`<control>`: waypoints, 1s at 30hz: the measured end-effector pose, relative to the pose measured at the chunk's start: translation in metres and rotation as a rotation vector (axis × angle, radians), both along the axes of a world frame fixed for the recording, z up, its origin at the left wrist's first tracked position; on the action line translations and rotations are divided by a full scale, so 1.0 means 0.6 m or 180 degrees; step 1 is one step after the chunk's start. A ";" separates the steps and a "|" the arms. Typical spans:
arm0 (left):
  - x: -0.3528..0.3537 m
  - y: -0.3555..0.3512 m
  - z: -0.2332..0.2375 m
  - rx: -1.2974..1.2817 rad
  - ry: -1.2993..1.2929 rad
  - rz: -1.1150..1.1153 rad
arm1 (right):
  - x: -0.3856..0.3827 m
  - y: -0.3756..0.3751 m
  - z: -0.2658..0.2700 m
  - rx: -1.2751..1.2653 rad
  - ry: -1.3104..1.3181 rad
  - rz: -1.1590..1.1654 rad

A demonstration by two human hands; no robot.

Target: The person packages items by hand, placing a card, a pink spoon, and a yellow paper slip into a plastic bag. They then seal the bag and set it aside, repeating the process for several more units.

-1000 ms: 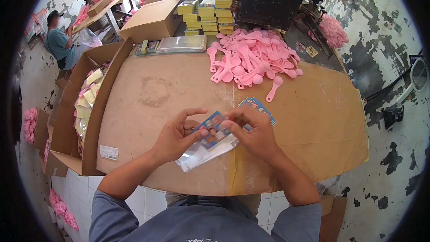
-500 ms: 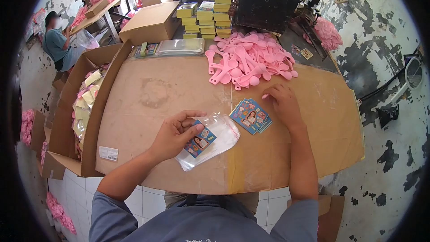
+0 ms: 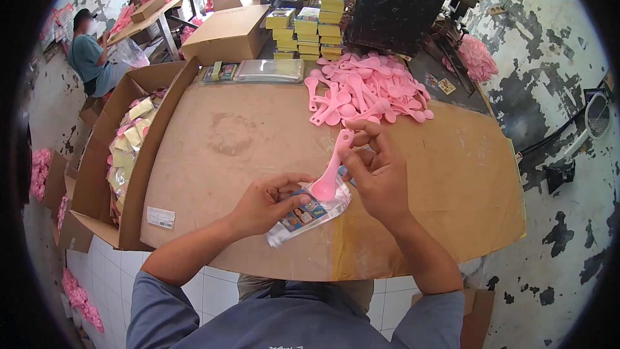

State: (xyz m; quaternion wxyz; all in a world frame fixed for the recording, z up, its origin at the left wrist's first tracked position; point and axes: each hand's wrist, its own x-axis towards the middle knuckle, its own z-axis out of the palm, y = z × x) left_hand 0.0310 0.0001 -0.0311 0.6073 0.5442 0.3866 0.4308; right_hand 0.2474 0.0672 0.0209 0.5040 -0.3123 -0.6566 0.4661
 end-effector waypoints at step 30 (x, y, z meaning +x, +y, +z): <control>-0.004 0.004 0.001 -0.0046 0.0166 0.0073 | 0.013 0.007 -0.024 -0.0028 0.0171 0.0074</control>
